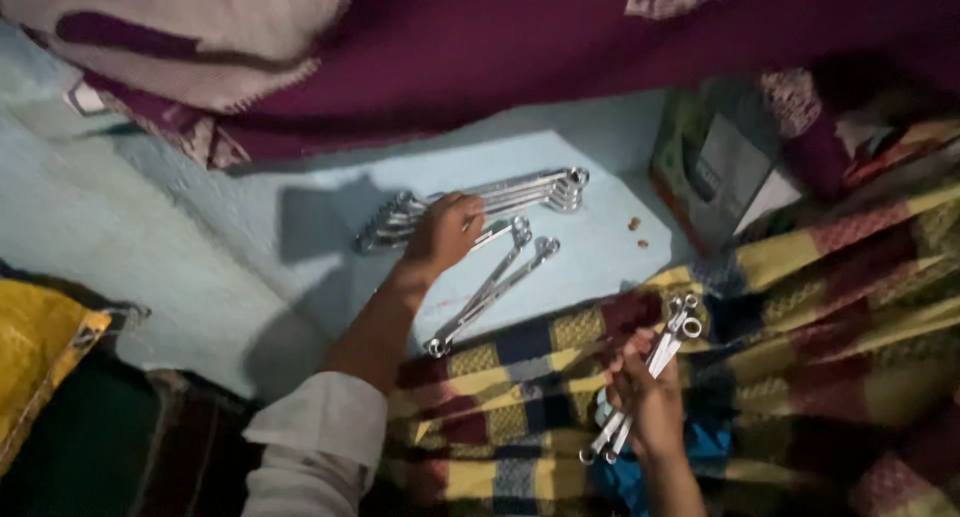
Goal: The person sits on the floor and arranges a set of metal wrenches on a light blue surface. They pick up wrenches one by one, wipe them with a blue cloth, and place them in a neat row. The person continues to handle and align the wrenches until they are organized.
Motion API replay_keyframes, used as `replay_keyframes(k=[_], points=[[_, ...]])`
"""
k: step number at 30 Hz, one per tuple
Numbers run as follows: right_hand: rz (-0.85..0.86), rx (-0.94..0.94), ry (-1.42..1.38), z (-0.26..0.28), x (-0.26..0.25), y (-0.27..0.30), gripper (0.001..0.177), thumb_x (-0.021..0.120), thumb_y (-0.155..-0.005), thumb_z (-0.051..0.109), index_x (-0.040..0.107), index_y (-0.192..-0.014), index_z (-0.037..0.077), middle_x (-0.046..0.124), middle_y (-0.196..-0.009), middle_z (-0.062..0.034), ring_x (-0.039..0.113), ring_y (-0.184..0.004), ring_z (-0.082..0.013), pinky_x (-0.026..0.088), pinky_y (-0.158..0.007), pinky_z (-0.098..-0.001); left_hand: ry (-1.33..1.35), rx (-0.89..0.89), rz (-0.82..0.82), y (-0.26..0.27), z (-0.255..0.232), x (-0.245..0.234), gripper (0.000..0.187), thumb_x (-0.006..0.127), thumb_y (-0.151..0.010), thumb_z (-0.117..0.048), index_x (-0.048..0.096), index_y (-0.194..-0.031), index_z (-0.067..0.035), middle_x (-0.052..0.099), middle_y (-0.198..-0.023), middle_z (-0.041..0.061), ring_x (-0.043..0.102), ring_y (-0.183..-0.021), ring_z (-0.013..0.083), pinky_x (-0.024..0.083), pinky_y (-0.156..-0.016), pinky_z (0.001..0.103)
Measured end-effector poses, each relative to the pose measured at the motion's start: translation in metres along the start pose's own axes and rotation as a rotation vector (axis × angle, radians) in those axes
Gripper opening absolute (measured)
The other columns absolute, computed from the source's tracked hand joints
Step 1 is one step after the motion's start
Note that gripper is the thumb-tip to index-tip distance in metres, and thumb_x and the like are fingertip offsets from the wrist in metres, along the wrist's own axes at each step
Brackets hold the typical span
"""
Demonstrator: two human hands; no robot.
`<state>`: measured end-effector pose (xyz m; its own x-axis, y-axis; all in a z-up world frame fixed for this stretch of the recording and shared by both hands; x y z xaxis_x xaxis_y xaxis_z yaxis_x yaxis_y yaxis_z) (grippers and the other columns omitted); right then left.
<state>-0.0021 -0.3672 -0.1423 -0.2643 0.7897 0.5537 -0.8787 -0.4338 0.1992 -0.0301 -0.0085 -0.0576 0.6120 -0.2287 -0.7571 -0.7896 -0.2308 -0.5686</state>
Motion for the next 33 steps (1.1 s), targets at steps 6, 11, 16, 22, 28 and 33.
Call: replay_keyframes(k=[6,11,16,22,28,33], points=[[0.087,-0.048,-0.042,0.0,-0.004,0.002,0.026,0.06,-0.101,0.014,0.048,-0.124,0.017,0.058,-0.086,-0.0024,0.057,-0.065,-0.0113,0.039,-0.046,-0.024,-0.111,-0.054,0.187,0.045,0.023,0.007,0.022,0.078,-0.081,-0.019,0.072,-0.091,-0.001,0.068,-0.1,0.025,0.065,-0.094,0.0447,0.052,-0.083,0.051],[0.06,-0.063,-0.029,0.002,-0.003,0.005,0.029,0.058,-0.099,0.013,0.05,-0.126,0.018,0.059,-0.085,-0.0021,0.059,-0.063,-0.0113,0.041,-0.046,-0.0236,-0.16,-0.141,0.164,0.066,0.035,0.029,0.009,0.066,-0.091,-0.01,0.073,-0.095,-0.006,0.068,-0.101,0.021,0.068,-0.095,0.0426,0.054,-0.082,0.051],[0.063,-0.049,-0.074,0.009,0.005,0.013,0.03,0.059,-0.101,0.012,0.048,-0.128,0.017,0.06,-0.087,-0.0009,0.057,-0.066,-0.0078,0.042,-0.048,-0.0217,-0.16,-0.09,0.113,0.071,0.031,0.034,0.013,0.057,-0.094,-0.008,0.068,-0.1,-0.005,0.067,-0.105,0.021,0.068,-0.097,0.0436,0.055,-0.084,0.051],[0.056,-0.057,-0.058,0.011,0.001,0.013,0.028,0.059,-0.1,0.013,0.05,-0.126,0.018,0.059,-0.085,-0.001,0.057,-0.064,-0.0089,0.042,-0.048,-0.0221,-0.019,-0.238,0.161,0.056,0.001,0.01,0.02,0.049,-0.107,-0.015,0.06,-0.116,-0.001,0.065,-0.11,0.025,0.063,-0.098,0.0483,0.052,-0.082,0.053],[0.041,-0.049,-0.035,0.008,-0.001,0.008,0.023,0.06,-0.099,0.015,0.051,-0.12,0.018,0.059,-0.084,-0.0007,0.058,-0.065,-0.0108,0.04,-0.047,-0.0228,-0.345,0.223,0.07,-0.018,-0.01,-0.005,0.023,0.051,-0.095,0.0,0.063,-0.114,0.003,0.064,-0.112,0.024,0.068,-0.097,0.0411,0.057,-0.084,0.048],[-0.004,-0.011,-0.012,0.01,-0.001,0.005,0.027,0.061,-0.096,0.014,0.052,-0.121,0.02,0.058,-0.083,-0.0004,0.058,-0.064,-0.0113,0.039,-0.047,-0.0231,-0.489,0.2,0.212,-0.073,-0.007,0.017,0.022,0.057,-0.086,0.002,0.067,-0.106,0.002,0.066,-0.112,0.021,0.069,-0.101,0.0358,0.058,-0.087,0.045]])
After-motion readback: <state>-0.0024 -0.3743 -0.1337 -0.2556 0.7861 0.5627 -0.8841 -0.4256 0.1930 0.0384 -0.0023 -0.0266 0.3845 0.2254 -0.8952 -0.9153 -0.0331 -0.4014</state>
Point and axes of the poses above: each hand's wrist, its own y-axis away from the middle knuckle, its own x-axis out of the palm, z = x × y, the point moved 1 cm from there along -y, towards the middle knuckle
